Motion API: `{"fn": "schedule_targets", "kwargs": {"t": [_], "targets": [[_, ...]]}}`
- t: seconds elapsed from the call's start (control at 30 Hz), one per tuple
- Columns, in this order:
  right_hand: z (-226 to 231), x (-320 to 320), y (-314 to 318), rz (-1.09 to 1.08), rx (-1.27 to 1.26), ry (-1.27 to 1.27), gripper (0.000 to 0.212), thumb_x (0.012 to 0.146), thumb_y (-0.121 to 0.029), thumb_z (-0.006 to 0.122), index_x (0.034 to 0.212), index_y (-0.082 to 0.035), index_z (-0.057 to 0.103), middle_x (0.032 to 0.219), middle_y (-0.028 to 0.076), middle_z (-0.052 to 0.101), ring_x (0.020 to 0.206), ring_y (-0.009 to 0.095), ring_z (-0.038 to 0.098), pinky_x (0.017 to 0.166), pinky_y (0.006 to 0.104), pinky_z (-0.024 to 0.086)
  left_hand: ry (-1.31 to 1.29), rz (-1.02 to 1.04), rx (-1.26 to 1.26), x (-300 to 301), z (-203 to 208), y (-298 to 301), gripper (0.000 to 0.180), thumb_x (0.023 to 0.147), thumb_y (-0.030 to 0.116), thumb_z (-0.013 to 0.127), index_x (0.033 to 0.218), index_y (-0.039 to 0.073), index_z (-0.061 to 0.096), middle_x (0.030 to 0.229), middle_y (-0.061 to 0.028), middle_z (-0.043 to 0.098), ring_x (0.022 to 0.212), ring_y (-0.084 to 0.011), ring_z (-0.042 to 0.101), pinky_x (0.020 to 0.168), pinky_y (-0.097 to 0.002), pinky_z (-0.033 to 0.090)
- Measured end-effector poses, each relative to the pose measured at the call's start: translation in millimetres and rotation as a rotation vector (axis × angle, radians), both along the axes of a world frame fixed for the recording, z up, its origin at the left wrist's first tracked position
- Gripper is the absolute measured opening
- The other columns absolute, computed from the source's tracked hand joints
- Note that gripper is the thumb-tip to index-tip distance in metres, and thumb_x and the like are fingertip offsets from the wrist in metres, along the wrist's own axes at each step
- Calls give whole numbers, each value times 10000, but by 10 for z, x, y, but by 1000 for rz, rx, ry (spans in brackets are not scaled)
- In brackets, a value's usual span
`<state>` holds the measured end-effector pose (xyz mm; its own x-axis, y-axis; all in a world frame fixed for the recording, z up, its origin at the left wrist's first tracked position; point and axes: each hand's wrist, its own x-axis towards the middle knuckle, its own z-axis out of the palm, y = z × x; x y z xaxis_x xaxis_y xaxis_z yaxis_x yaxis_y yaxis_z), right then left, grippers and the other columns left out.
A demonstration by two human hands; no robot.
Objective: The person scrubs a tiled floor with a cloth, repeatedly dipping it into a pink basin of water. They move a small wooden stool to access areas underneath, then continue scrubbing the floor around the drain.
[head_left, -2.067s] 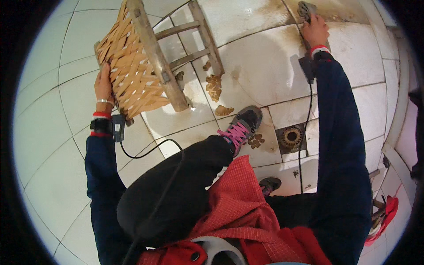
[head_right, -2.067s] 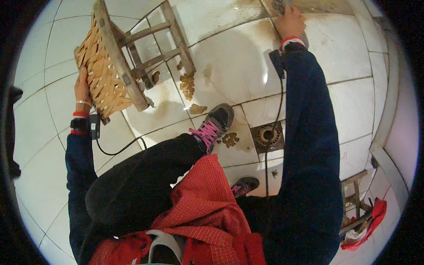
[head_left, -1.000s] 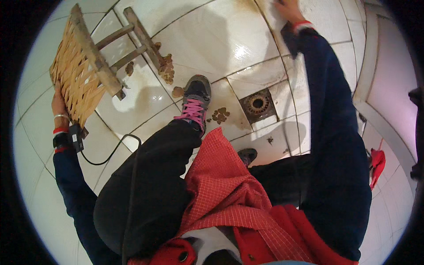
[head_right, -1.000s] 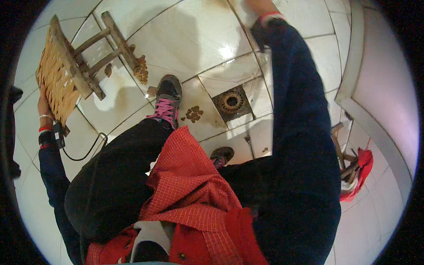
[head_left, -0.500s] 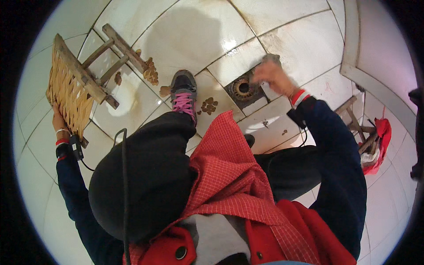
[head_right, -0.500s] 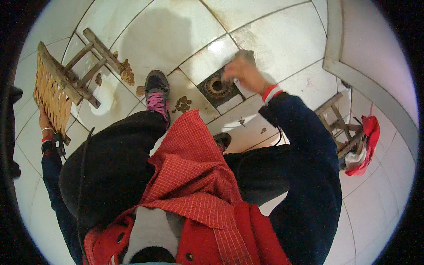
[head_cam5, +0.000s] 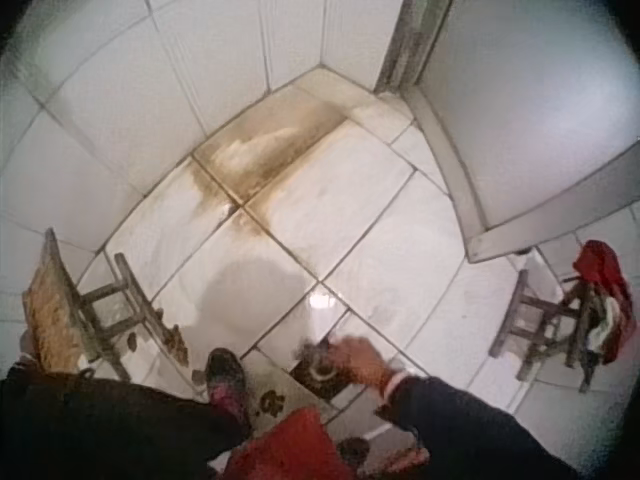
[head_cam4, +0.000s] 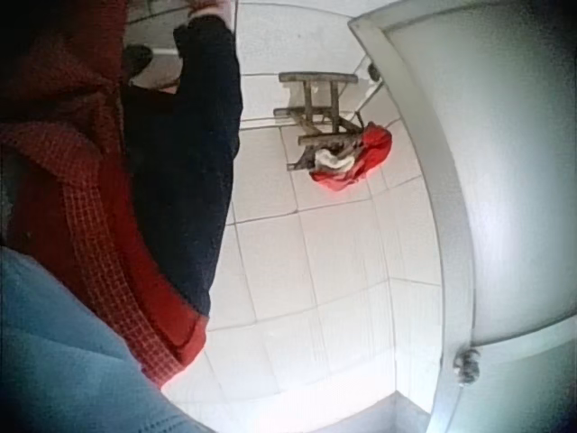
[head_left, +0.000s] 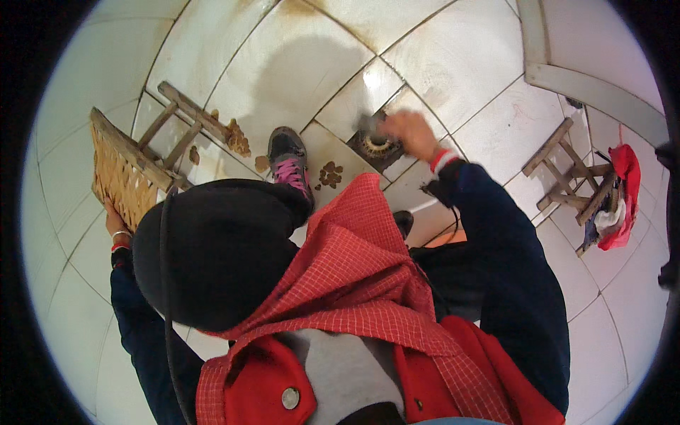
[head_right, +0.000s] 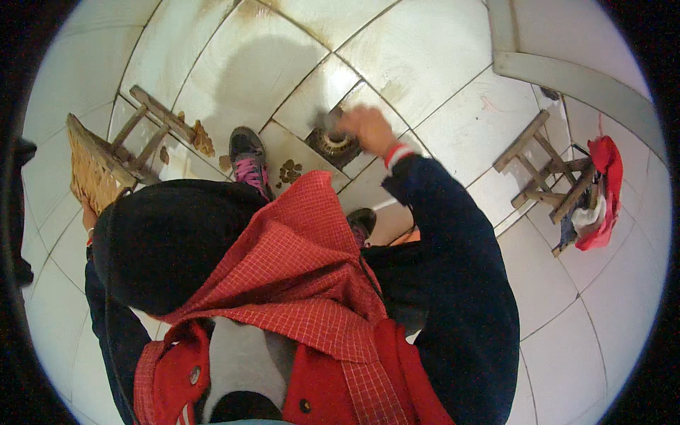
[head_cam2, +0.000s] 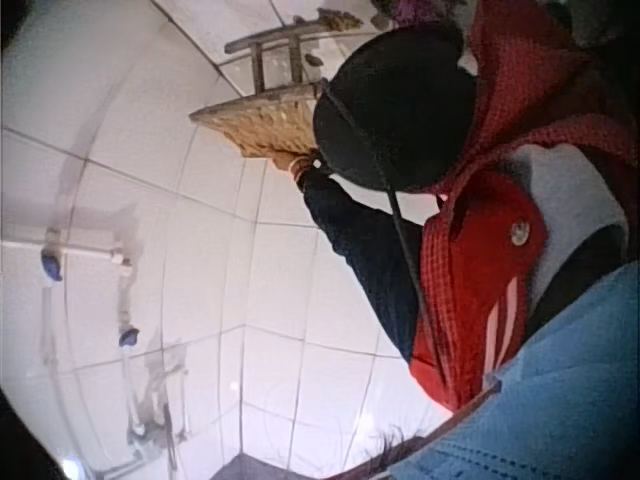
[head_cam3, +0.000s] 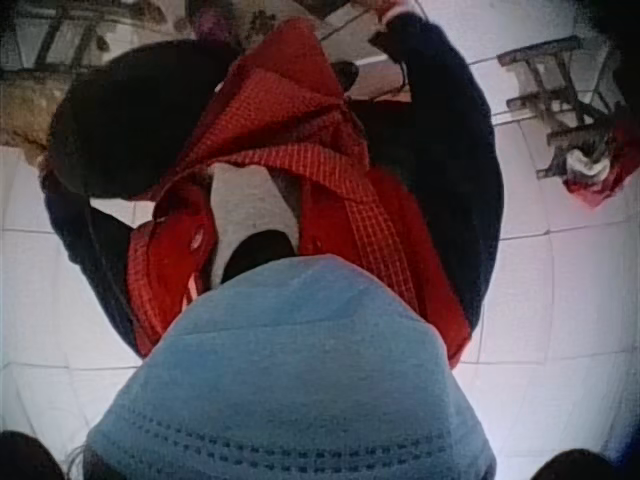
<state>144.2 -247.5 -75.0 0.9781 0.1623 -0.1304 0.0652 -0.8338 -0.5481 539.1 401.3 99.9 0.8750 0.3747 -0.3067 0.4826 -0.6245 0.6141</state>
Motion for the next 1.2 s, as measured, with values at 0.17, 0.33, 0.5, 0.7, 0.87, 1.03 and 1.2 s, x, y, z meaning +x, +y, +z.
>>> {"fn": "schedule_targets", "kwargs": {"t": [0.17,0.33,0.5,0.7,0.87,1.03,1.2], "targets": [[330,-74,-344,-155,278,-181,484,592,99,499,1009,-117,613,1024,81,595,990,303,518,880,407,409,76,-105,215,209,32,-67,729,818,580,492,1216,-31,472,1112,-115,580,900,-231,592,738,-355,474],[225,204,-1213,-739,-177,-190,509,681,69,541,1125,-177,570,1090,63,559,968,323,500,815,387,465,390,-274,523,1043,675,-596,620,862,481,491,1306,59,404,1183,-66,545,875,-230,590,676,-371,482],[-56,0,-543,-680,-43,-82,567,686,53,579,1199,-177,506,1131,62,550,1000,312,507,844,410,453,127,-979,214,1475,1811,-2627,479,908,433,454,1281,134,483,1119,-27,592,814,-130,605,635,-263,489],[285,-408,292,-532,238,18,441,698,68,532,1082,-142,589,1053,59,573,1009,281,508,892,378,428,-4,-1988,-90,150,1043,-5817,470,897,291,535,1299,66,441,1208,-63,511,1089,-184,507,943,-324,406],[908,-299,164,-644,369,-132,420,663,114,471,999,-104,597,1037,82,573,1042,277,506,919,370,415,317,-2524,-158,-1645,-465,-6232,924,728,366,716,1433,119,172,1442,-109,290,1298,-288,327,1060,-383,294],[1189,-83,347,-927,824,-215,372,664,109,450,960,-63,596,1006,49,590,1000,196,540,897,301,418,1063,-2272,-551,-2158,-997,-5798,696,709,246,752,1286,22,434,1189,-106,547,1058,-205,530,950,-310,393],[1180,4,318,-1352,1299,-245,370,729,54,491,1077,-39,578,1005,50,588,904,115,536,800,233,442,1142,-1824,-674,-2168,-1180,-5640,533,751,268,711,1193,36,525,1079,-70,602,991,-172,551,901,-316,424]]}}
